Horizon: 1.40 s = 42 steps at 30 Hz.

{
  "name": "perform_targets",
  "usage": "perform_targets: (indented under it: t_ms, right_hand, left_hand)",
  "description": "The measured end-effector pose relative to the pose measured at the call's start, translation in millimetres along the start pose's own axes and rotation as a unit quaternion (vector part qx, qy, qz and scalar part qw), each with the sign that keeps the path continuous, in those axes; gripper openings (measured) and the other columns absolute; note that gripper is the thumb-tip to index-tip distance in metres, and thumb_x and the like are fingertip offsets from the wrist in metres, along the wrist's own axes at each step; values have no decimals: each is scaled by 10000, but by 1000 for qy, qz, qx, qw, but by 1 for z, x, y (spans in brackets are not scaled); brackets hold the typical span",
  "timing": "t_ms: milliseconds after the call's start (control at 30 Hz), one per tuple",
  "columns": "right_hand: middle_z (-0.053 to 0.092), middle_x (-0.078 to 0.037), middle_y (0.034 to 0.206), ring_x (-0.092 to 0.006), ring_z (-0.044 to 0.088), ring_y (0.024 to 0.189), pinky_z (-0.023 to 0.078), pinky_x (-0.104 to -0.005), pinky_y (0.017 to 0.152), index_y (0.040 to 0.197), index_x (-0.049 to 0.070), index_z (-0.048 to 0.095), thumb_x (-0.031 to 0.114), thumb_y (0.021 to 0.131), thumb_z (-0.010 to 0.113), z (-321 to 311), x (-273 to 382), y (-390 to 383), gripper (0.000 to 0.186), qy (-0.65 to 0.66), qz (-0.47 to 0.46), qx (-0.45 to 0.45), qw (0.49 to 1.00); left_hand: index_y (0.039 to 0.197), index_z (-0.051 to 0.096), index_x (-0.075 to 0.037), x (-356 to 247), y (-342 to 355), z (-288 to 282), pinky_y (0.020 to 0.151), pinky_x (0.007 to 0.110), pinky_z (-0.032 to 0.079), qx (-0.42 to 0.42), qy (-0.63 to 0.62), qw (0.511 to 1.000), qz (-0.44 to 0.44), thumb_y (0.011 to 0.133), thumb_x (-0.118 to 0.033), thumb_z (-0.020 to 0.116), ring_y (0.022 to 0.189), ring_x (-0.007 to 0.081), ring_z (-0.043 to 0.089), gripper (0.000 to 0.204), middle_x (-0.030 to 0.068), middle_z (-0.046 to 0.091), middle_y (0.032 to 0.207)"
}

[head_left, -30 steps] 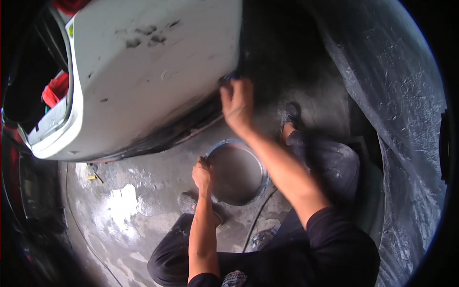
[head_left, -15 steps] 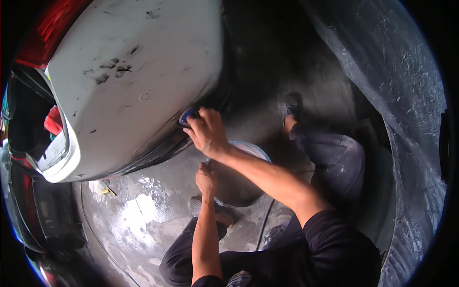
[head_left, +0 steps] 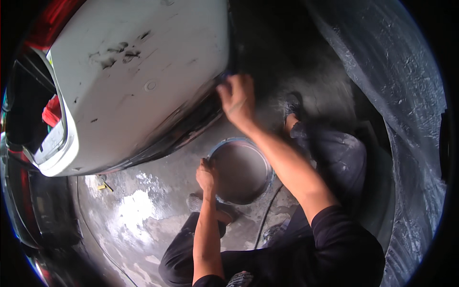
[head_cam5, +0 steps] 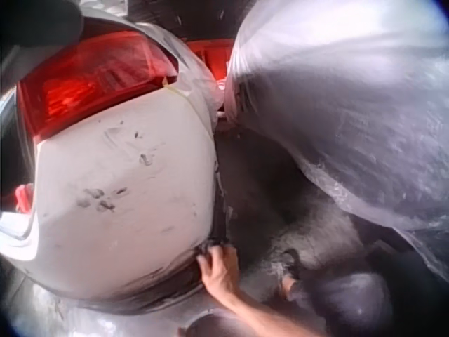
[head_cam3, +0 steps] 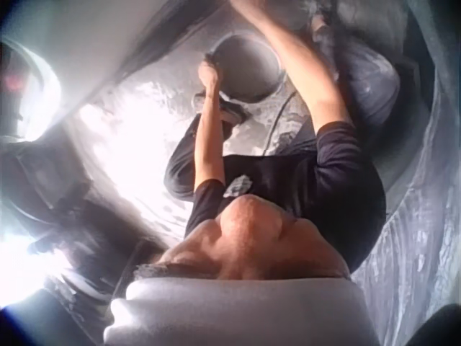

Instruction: The person is seen wet-sanding a white car's rear bumper with a small sanding block and a bucket of water.

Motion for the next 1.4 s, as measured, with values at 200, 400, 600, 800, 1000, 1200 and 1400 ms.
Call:
perform_targets:
  t_ms: [200, 400, 600, 800, 1000, 1200, 1400]
  right_hand:
    - [608, -201, 1028, -413, 609, 942, 478, -529, 804, 1116, 58, 666, 126, 848, 860, 36, 72, -62, 338, 66, -91, 81, 990]
    - [609, -190, 1022, -418, 595, 954, 481, -523, 805, 1119, 36, 661, 50, 877, 814, -8, 12, -12, 287, -25, -57, -19, 998]
    - [637, -150, 1019, -341, 652, 935, 526, -473, 712, 1058, 75, 714, 135, 902, 761, 51, 134, -76, 173, -18, -265, 47, 963]
    - [652, -218, 1123, -376, 634, 917, 497, -514, 747, 1170, 23, 693, 106, 872, 795, 8, 32, -19, 326, -101, -212, 118, 965]
    - [679, -157, 1307, -315, 653, 1143, 522, -469, 963, 1051, 108, 716, 190, 892, 784, 61, 138, -74, 191, 8, -462, 115, 879]
    - [683, -143, 1388, -319, 618, 1315, 490, -478, 1046, 1128, 129, 688, 277, 989, 721, 46, 95, -53, 206, -72, -593, 117, 793]
    - [722, -170, 1276, -303, 652, 1246, 491, -462, 1000, 1036, 89, 700, 246, 939, 711, 58, 125, -61, 185, -27, -638, 87, 764]
  left_hand:
    - [1027, 674, -28, -3, -2, 1, 816, 583, 569, 24, -50, 998, -33, 1007, -344, 709, 929, 500, 731, 319, 259, 762, 940]
    - [1060, 689, -43, -3, 2, -3, 824, 575, 581, 30, -3, 999, -40, 999, -342, 711, 938, 502, 739, 305, 264, 771, 966]
    - [1191, 716, -31, 18, 0, 17, 852, 577, 588, 50, -40, 997, -32, 1013, -369, 678, 970, 502, 742, 384, 279, 775, 1020]
    - [1118, 697, -36, 0, 3, -4, 890, 558, 586, 52, -3, 997, -55, 1006, -338, 700, 984, 471, 751, 322, 241, 783, 1015]
    - [1068, 672, -35, -4, 0, 2, 863, 570, 582, 53, -35, 997, -35, 1006, -327, 694, 968, 486, 743, 299, 253, 772, 994]
    - [1072, 672, -34, 12, -2, -10, 849, 577, 582, 39, -48, 996, -63, 996, -304, 700, 954, 489, 739, 282, 253, 768, 995]
    - [1061, 668, -33, -5, 3, -3, 870, 564, 586, 48, -76, 995, -42, 951, -249, 736, 979, 475, 742, 252, 246, 765, 1029]
Point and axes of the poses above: each hand's wrist, its own y-axis towards the middle knuckle, its own z-axis out of the palm, x = y × z, the point moved 8 cm from there along y, towards the middle knuckle
